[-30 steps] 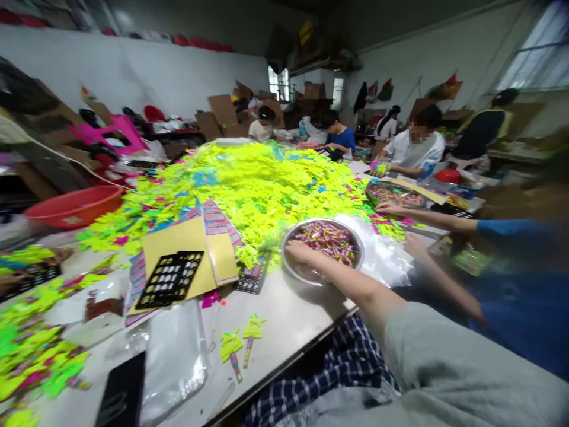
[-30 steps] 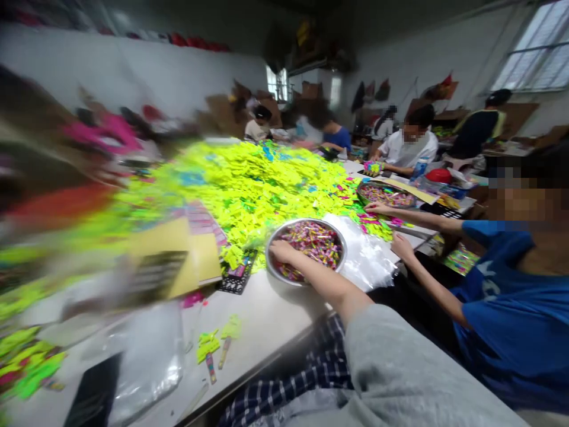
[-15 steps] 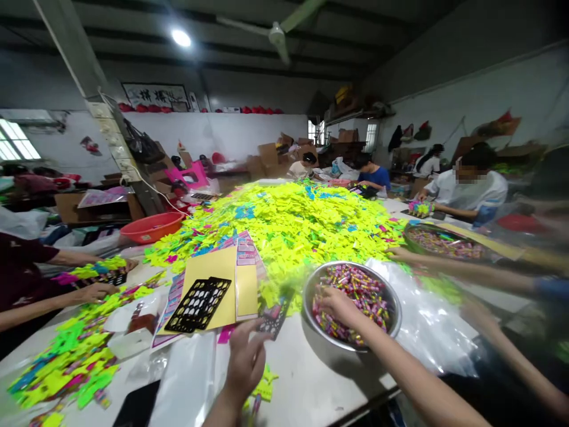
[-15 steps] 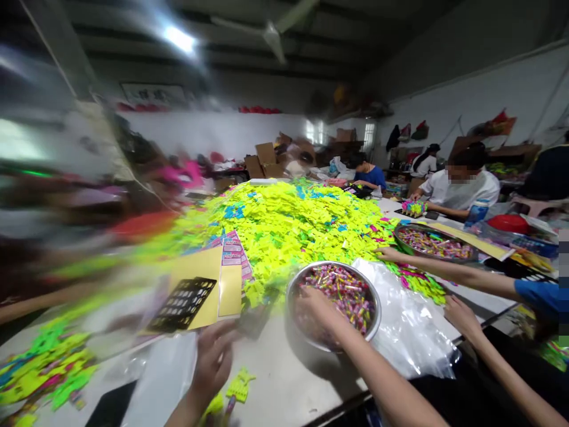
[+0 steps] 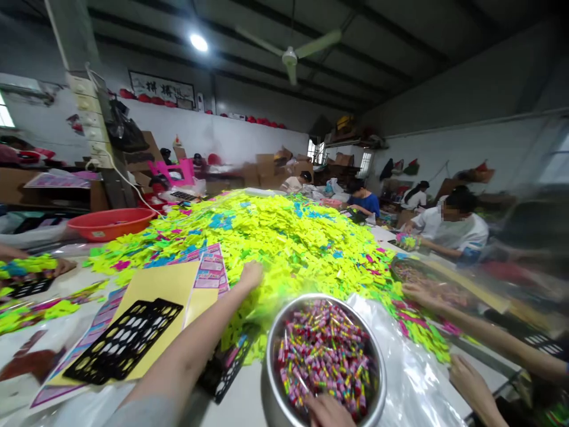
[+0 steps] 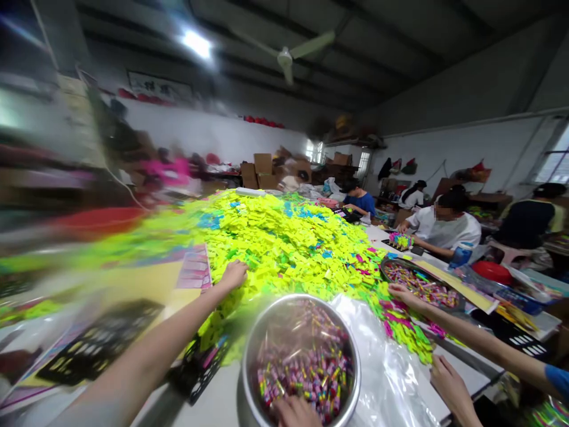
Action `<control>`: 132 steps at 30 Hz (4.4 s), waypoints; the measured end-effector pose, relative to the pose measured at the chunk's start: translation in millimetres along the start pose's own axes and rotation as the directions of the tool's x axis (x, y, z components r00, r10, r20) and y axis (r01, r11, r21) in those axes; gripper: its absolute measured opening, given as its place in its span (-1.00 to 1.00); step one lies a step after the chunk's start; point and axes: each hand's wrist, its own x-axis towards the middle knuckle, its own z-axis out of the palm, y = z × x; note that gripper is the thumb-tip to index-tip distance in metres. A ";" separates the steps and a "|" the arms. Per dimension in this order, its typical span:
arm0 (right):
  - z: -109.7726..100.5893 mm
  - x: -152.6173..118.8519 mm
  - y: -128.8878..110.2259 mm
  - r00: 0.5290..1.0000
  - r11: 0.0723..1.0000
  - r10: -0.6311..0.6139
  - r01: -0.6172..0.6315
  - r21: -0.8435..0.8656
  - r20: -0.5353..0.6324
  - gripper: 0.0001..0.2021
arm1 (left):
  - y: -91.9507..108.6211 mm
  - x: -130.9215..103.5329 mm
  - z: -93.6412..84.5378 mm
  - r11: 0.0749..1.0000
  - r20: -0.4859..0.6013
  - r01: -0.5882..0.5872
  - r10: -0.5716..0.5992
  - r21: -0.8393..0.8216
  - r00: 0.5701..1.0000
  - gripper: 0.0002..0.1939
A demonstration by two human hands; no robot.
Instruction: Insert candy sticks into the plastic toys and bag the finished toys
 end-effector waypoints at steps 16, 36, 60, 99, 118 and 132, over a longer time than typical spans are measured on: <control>-99.7 37.3 126.9 0.960 0.997 0.080 -0.073 0.036 -0.269 -0.48 | 20.2 21.1 13.2 0.985 -0.178 0.164 -0.172 -0.056 0.969 -0.75; 43.0 -11.0 -120.4 0.704 0.343 0.629 -0.631 0.696 0.328 -0.67 | 90.0 -236.2 -64.3 0.385 0.028 0.198 -0.404 -0.901 0.914 -0.65; 28.8 -18.6 -172.6 0.732 0.235 0.493 -0.633 0.738 0.471 -0.59 | 135.0 -291.4 -84.9 -0.193 0.320 0.286 -0.182 -0.939 0.930 -0.66; 8.3 -42.0 -155.2 0.860 0.569 0.381 -0.507 0.647 0.339 -0.71 | 166.7 -322.3 -64.2 -0.061 0.380 0.377 -0.237 -0.924 0.894 -0.70; -43.2 -124.8 -189.2 0.979 0.844 0.039 -0.138 0.518 0.199 -0.79 | 225.1 -430.6 -101.5 -0.180 0.338 0.306 -0.192 -0.935 0.921 -0.68; -35.5 -153.6 -182.3 0.973 0.855 0.208 -0.231 0.464 0.102 -0.79 | 239.2 -440.9 -73.3 -0.192 0.349 0.310 -0.217 -0.931 0.912 -0.64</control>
